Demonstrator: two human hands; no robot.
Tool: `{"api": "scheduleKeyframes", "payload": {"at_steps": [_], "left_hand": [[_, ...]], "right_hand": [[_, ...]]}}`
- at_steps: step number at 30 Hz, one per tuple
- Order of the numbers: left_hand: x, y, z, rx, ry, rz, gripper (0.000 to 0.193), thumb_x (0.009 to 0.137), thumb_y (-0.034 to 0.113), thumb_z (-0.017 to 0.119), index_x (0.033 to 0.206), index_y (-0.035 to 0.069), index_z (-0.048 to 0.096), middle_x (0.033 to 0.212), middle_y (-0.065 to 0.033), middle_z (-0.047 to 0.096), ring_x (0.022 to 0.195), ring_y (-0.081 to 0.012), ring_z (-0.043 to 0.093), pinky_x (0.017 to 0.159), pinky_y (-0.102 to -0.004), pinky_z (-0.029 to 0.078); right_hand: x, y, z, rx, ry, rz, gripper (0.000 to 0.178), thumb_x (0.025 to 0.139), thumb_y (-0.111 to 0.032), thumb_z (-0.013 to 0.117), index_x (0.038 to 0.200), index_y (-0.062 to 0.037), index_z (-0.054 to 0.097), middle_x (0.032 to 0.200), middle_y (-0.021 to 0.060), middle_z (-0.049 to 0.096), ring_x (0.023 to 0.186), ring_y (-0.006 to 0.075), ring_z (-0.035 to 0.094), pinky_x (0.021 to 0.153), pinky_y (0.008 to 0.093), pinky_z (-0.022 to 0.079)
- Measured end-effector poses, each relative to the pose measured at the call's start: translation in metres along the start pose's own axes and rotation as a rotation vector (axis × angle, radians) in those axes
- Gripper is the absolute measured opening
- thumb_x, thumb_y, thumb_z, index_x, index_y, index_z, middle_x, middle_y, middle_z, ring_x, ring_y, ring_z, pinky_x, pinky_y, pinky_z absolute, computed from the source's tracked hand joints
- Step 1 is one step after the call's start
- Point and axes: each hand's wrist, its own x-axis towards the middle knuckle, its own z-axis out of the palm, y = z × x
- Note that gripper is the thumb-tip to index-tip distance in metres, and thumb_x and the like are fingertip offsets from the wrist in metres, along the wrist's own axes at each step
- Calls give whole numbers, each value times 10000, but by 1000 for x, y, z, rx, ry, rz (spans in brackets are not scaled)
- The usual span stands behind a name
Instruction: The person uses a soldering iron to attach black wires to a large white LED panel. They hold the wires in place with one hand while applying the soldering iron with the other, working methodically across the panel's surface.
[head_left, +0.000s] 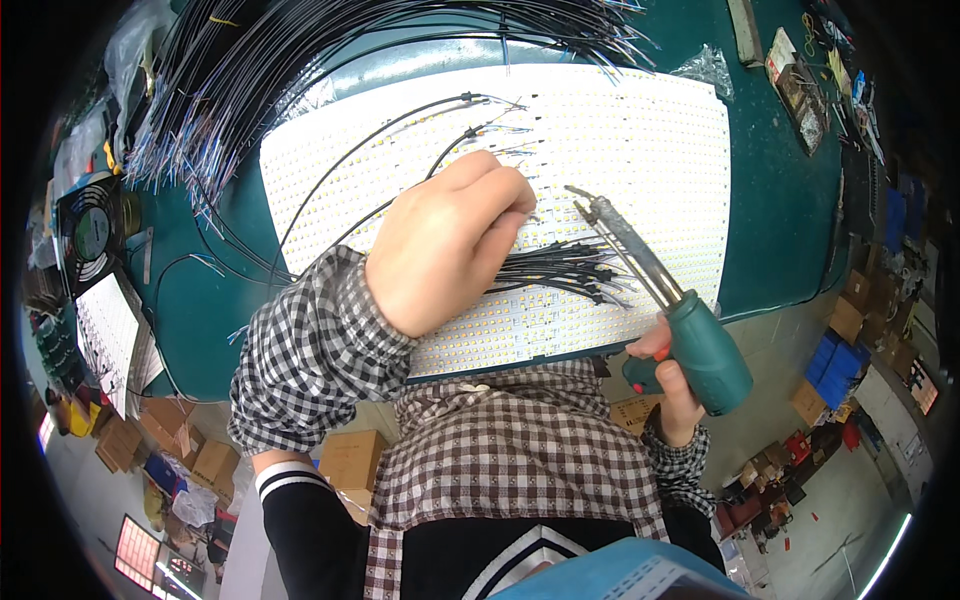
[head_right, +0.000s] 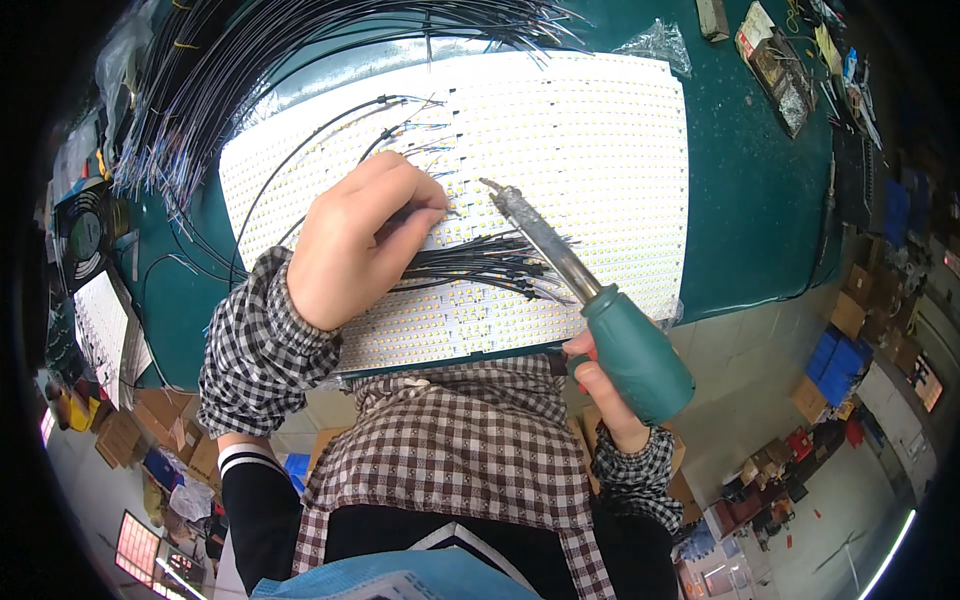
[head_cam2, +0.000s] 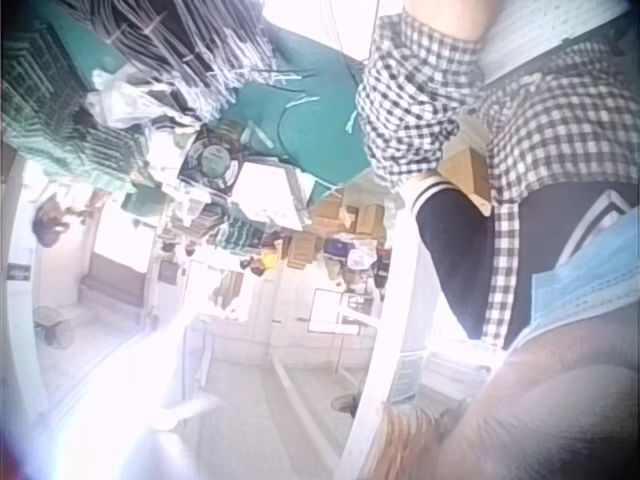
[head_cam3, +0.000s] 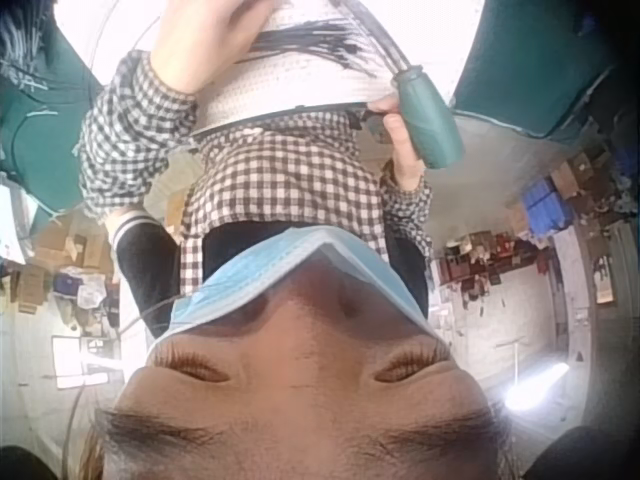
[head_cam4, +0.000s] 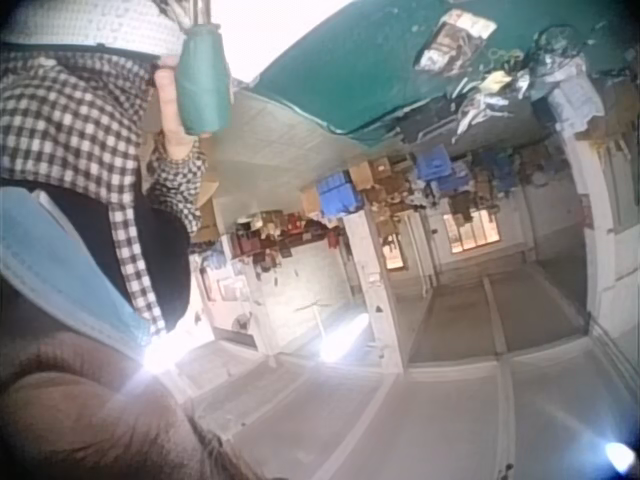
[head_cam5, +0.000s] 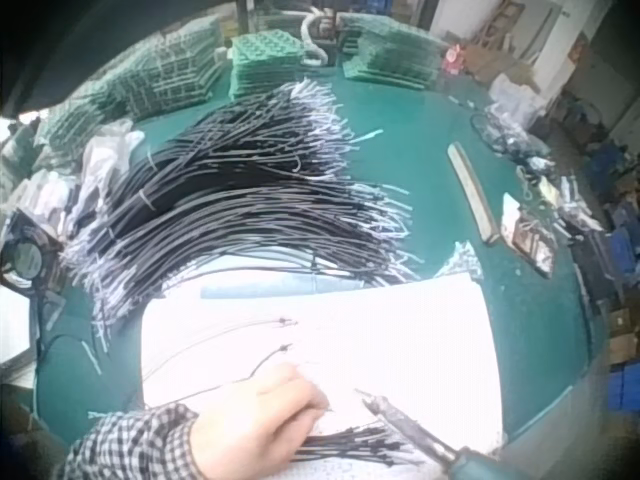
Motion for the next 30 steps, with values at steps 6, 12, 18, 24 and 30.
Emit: {"api": "scheduleKeyframes", "payload": {"at_steps": [6, 12, 18, 24, 30], "left_hand": [[-1, -5, -3, 103, -77, 100, 121, 866, -8, 710, 970, 21, 655, 878, -124, 624, 779, -299, 659, 668, -364, 536], [1, 2, 5, 205, 2, 37, 107, 858, 20, 705, 907, 29, 611, 862, -121, 618, 727, -313, 648, 633, -383, 534], [4, 0, 11, 145, 46, -96, 104, 846, 29, 710, 891, 32, 616, 851, -107, 618, 703, -251, 655, 646, -329, 538], [6, -2, 12, 88, 31, -123, 107, 837, 36, 714, 879, 23, 616, 833, -106, 617, 704, -219, 663, 652, -322, 546], [6, -3, 14, 84, 46, -116, 107, 826, 35, 714, 870, 19, 618, 827, -110, 618, 700, -227, 658, 651, -324, 545]], "right_hand": [[4, -3, 3, -79, 26, -46, 642, 940, -369, 680, 1349, 100, 523, 1002, 131, 669, 883, 244, 674, 769, 381, 578], [4, 2, 0, -35, 16, -71, 654, 947, -388, 676, 1356, 101, 527, 1054, 146, 670, 893, 250, 686, 812, 385, 589], [4, -5, 6, -91, 44, -55, 660, 944, -429, 659, 1324, 100, 550, 1094, 175, 679, 876, 258, 706, 810, 390, 585], [5, -2, 3, -112, 14, -79, 604, 933, -429, 660, 1223, 98, 605, 1042, 186, 680, 899, 265, 693, 804, 390, 580], [4, -4, 4, -102, 12, -48, 561, 939, -411, 665, 1173, 98, 618, 1035, 181, 674, 917, 268, 685, 803, 391, 582]]}}
